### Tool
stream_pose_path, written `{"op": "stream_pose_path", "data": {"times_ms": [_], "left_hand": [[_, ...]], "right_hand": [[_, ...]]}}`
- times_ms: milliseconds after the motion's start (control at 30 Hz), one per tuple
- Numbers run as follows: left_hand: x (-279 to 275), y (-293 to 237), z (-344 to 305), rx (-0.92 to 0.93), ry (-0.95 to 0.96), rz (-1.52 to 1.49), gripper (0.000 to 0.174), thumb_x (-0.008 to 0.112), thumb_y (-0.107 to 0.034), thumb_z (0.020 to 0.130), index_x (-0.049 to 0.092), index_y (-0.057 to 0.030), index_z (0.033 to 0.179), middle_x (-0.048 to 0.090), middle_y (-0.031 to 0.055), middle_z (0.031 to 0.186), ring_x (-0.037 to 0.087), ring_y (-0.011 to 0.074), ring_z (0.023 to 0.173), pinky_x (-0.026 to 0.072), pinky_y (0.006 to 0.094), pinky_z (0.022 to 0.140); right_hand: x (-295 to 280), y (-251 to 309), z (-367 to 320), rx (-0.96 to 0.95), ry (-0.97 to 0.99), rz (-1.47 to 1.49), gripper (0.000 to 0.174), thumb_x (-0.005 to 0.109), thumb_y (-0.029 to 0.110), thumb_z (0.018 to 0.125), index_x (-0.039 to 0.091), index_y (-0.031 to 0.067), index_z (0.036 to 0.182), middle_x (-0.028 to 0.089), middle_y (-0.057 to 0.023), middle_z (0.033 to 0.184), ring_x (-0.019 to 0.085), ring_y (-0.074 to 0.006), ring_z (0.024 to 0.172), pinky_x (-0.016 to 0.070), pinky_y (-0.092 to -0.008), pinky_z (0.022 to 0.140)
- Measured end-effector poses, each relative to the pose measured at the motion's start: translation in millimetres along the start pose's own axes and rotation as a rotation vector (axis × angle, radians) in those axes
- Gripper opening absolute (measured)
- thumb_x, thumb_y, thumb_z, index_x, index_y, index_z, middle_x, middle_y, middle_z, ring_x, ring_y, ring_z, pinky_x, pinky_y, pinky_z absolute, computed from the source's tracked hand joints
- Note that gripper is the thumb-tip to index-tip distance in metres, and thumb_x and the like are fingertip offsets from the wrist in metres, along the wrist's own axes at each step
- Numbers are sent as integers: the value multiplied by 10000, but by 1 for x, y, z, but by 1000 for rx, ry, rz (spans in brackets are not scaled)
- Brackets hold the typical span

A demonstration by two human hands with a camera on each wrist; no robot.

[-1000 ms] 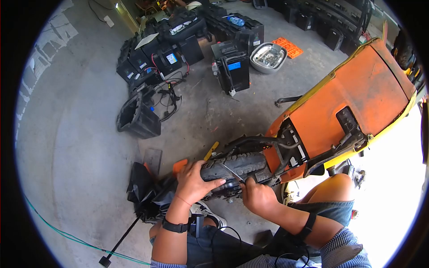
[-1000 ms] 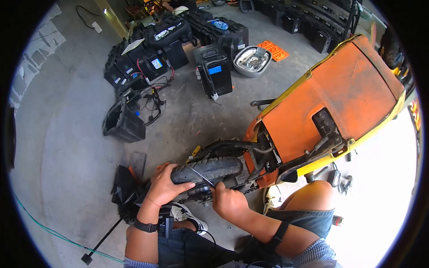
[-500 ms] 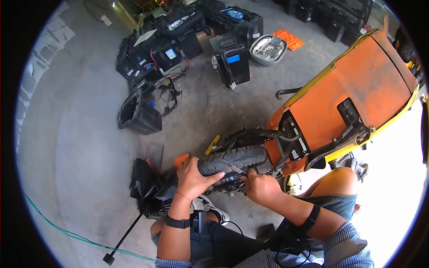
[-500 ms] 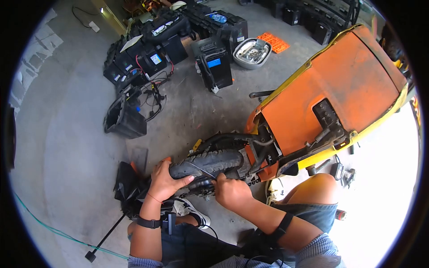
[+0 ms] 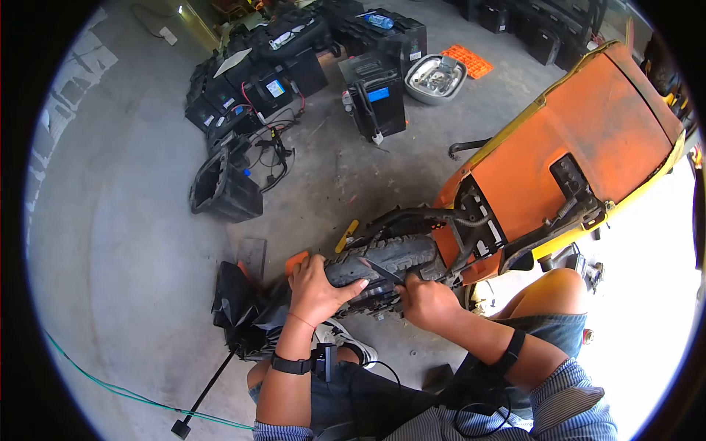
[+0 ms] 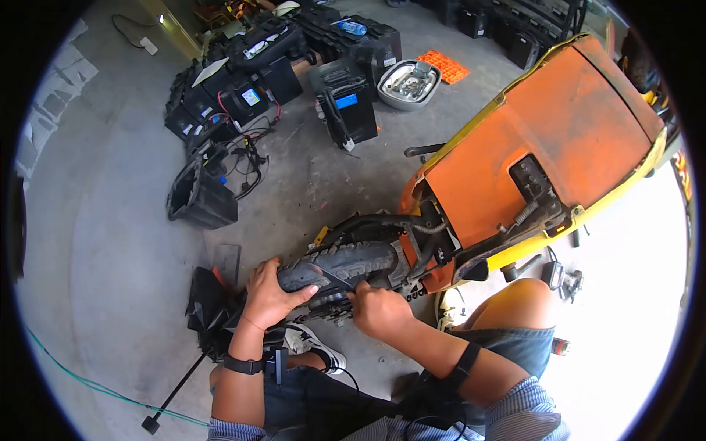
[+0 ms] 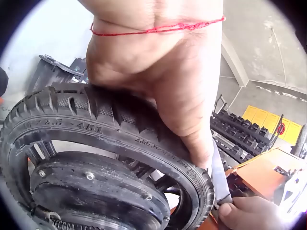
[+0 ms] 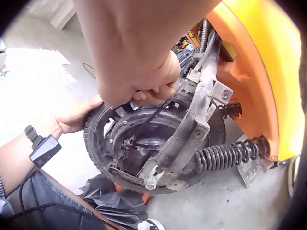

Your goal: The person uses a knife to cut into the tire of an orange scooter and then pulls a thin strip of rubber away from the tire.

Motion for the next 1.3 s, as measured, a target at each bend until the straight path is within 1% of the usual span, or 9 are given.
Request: {"op": "stream_pose_path", "data": {"times_ms": [533,600,633,700,1033,1100,1167,1267,1300], "left_hand": [[-3,-2,5,17,45,31,849,873,-614,606,594,60,1039,639,229,1121,531,421,1133,427,485,1006],[-3,-5,5,-52,166,35,1009,887,-549,640,515,109,1308,570,292,1290,520,410,1261,418,445,1081],[0,-1,4,-52,170,38,1009,887,-549,640,515,109,1308,570,292,1290,520,410,1261,418,445,1081],[0,5,5,2,59,-63,858,874,-612,604,589,64,1048,629,248,1137,525,417,1141,417,488,1017],[3,6,2,56,23,61,861,852,-650,617,576,53,1029,622,247,1131,510,408,1190,410,511,1020],[1,3,4,6,127,32,961,879,-572,641,536,83,1257,592,267,1227,545,410,1203,438,452,1041],[-1,5,5,-24,170,34,974,866,-594,647,535,76,1271,592,268,1229,545,409,1203,438,450,1041],[1,7,7,-32,189,0,977,859,-603,650,535,73,1276,594,266,1224,545,410,1200,440,450,1037],[2,5,7,-4,160,12,944,849,-633,642,547,71,1194,592,257,1212,512,411,1219,421,477,1037]], "right_hand": [[-1,4,10,-81,-14,50,307,565,310,994,565,12,922,644,-243,650,662,-452,632,539,-532,607],[-5,13,15,-86,-7,42,316,554,315,995,571,7,931,659,-242,673,673,-447,648,549,-529,621],[-6,15,16,-91,-7,28,326,543,320,997,577,1,940,673,-241,696,684,-442,663,558,-525,636],[-6,12,14,-68,28,31,328,535,320,999,581,-1,951,681,-241,716,687,-444,681,557,-529,650],[-15,13,14,-55,120,14,346,524,332,1004,597,-4,971,693,-238,746,692,-448,725,559,-523,691],[-13,15,14,-75,120,19,348,523,331,1005,601,-6,967,693,-237,747,693,-446,725,560,-520,692],[-11,9,15,-120,5,29,307,588,307,977,594,10,897,635,-223,631,661,-442,626,534,-525,597],[-11,-10,8,-159,27,20,299,605,295,967,598,10,876,627,-221,621,659,-431,615,533,-517,587],[-10,-12,7,-157,24,18,299,605,295,967,598,10,876,627,-221,621,659,-431,615,533,-517,587]]}}
Point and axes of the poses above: each hand's wrist, its own z-axis towards the middle knuckle, its own x-axis out of the palm, y = z × x, the point moved 6 cm from there along z, towards the middle knuckle
